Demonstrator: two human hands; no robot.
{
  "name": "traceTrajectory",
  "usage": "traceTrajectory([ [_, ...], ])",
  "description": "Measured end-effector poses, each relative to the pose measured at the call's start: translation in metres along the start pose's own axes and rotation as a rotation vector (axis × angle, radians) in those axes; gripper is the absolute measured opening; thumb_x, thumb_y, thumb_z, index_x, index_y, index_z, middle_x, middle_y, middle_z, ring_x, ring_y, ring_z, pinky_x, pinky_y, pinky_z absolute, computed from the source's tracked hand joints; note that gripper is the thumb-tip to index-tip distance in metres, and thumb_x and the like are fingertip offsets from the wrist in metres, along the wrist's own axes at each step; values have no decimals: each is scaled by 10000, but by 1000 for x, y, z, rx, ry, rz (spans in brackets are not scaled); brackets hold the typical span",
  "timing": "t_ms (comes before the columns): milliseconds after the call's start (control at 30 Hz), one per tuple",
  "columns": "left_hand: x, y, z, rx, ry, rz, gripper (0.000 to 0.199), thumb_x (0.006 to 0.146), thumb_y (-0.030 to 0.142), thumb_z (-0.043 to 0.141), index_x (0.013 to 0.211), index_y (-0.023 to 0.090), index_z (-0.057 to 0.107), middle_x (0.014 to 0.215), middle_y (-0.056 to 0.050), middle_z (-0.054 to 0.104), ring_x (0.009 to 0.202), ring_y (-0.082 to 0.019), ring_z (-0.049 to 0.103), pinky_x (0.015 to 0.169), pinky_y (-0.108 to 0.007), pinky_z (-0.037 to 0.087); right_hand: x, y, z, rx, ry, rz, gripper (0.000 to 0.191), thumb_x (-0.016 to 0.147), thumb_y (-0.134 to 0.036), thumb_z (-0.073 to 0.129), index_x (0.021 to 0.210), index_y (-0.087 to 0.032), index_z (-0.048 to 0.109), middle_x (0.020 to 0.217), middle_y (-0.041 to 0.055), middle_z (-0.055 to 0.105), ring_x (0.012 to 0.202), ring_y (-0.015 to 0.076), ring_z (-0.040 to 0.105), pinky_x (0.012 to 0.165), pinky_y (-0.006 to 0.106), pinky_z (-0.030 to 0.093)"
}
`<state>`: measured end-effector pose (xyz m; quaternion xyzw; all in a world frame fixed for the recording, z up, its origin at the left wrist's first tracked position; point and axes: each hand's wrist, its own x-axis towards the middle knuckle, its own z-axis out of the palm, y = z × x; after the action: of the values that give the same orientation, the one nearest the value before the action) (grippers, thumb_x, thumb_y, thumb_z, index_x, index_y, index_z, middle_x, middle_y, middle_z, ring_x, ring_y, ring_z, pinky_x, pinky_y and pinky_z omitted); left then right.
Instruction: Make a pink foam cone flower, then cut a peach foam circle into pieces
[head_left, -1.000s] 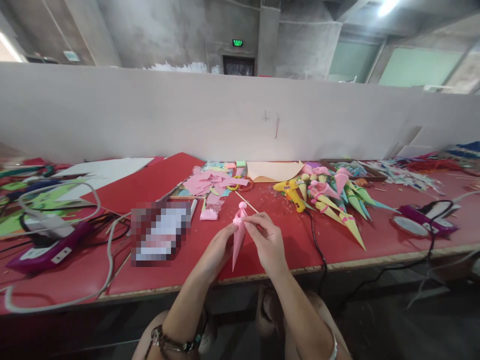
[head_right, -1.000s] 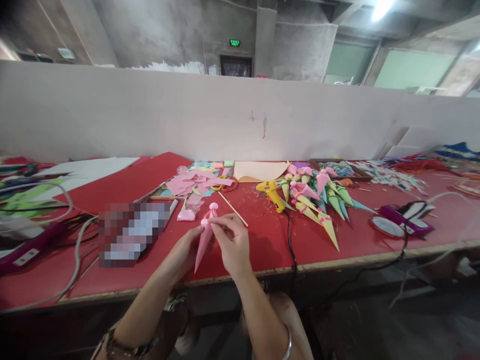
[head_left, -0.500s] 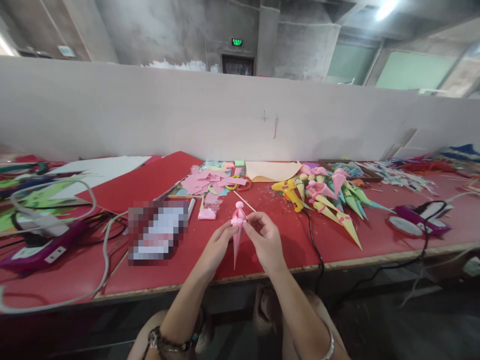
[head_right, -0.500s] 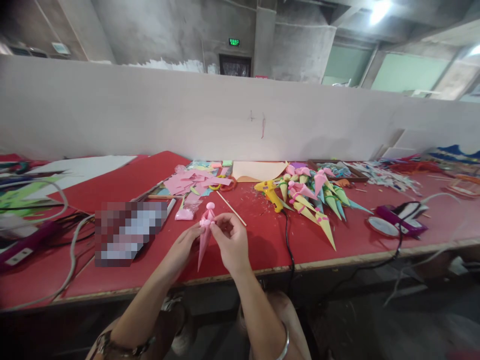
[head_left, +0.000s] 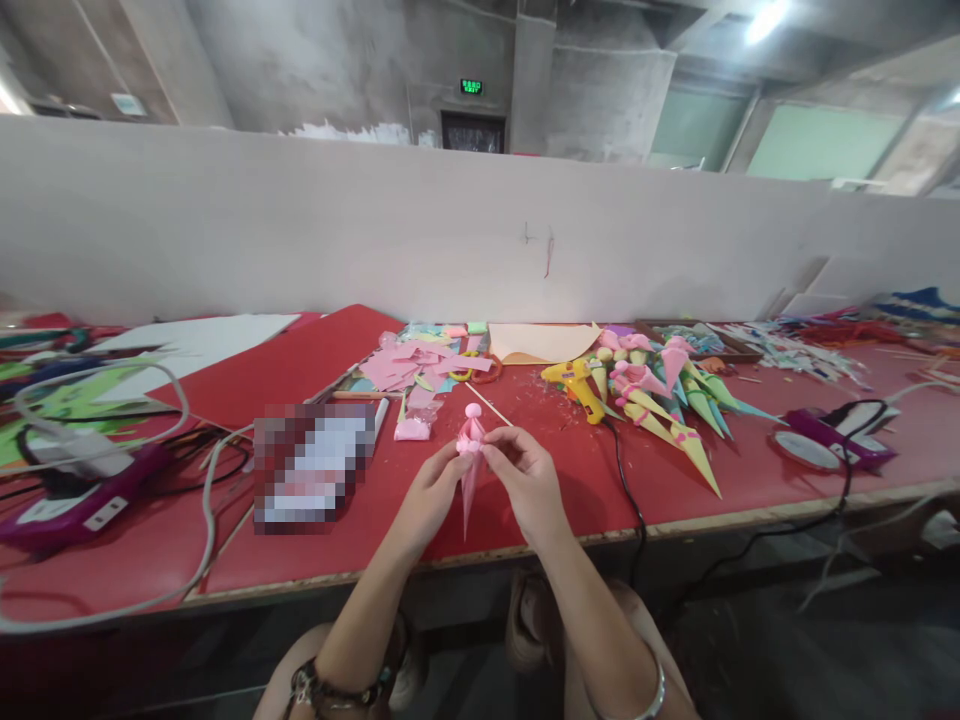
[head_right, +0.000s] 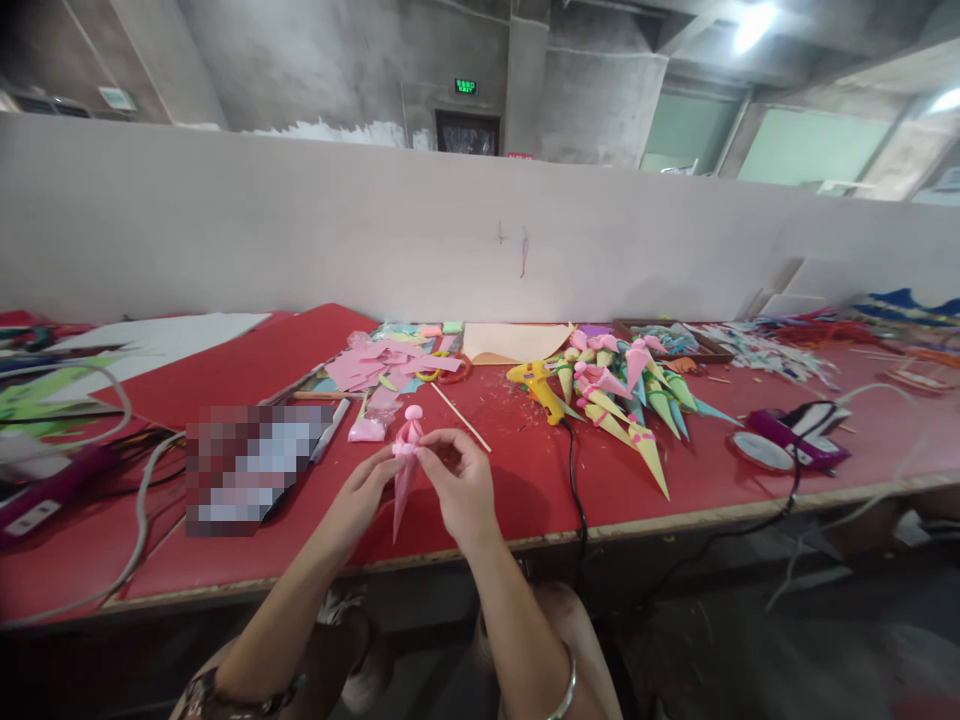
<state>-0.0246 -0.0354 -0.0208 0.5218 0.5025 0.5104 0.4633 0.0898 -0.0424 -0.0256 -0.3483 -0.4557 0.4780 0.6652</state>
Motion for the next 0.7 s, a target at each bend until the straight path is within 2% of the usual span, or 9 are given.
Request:
traceTrajectory([
  [200, -2, 7, 0, 5, -41, 52, 157, 636, 317, 576, 704, 204, 661, 723, -4, 666, 826, -200, 595, 777, -276, 461, 0, 5, 0, 36, -5, 20, 101, 689, -244, 611, 761, -185, 573, 717, -22, 573, 653, 103, 530, 607, 203, 431],
  [400, -2, 8, -1, -14, -62, 28, 172, 639, 315, 584, 731, 198, 670, 723, -4, 670, 778, -190, 588, 751, -271, 458, -1, 5, 1, 73, -7, 30, 87, 704, -253, 590, 747, -184, 561, 684, -35, 546, 599, 87, 497, 568, 195, 413],
  [567, -1, 6, -1, -47, -81, 53, 98, 626, 265, 617, 679, 198, 666, 692, 0, 664, 726, -172, 575, 742, -256, 447, -1, 5, 2, 58, 24, 25, 89, 693, -252, 610, 734, -184, 569, 680, -34, 552, 608, 90, 500, 571, 199, 413],
  [633, -1, 6, -1, -100, -89, 32, 67, 608, 243, 642, 650, 193, 656, 649, 5, 648, 685, -157, 564, 712, -242, 448, -1, 7, 2, 90, 32, 36, 92, 685, -255, 622, 724, -186, 576, 676, -35, 552, 607, 91, 499, 571, 201, 410],
  [700, -1, 8, 0, -205, -83, -58, 75, 601, 245, 655, 629, 177, 641, 593, 9, 616, 620, -136, 547, 638, -220, 448, -1, 8, 2, 158, 27, 65, 103, 674, -264, 634, 728, -190, 587, 678, -35, 552, 590, 87, 493, 569, 205, 406],
])
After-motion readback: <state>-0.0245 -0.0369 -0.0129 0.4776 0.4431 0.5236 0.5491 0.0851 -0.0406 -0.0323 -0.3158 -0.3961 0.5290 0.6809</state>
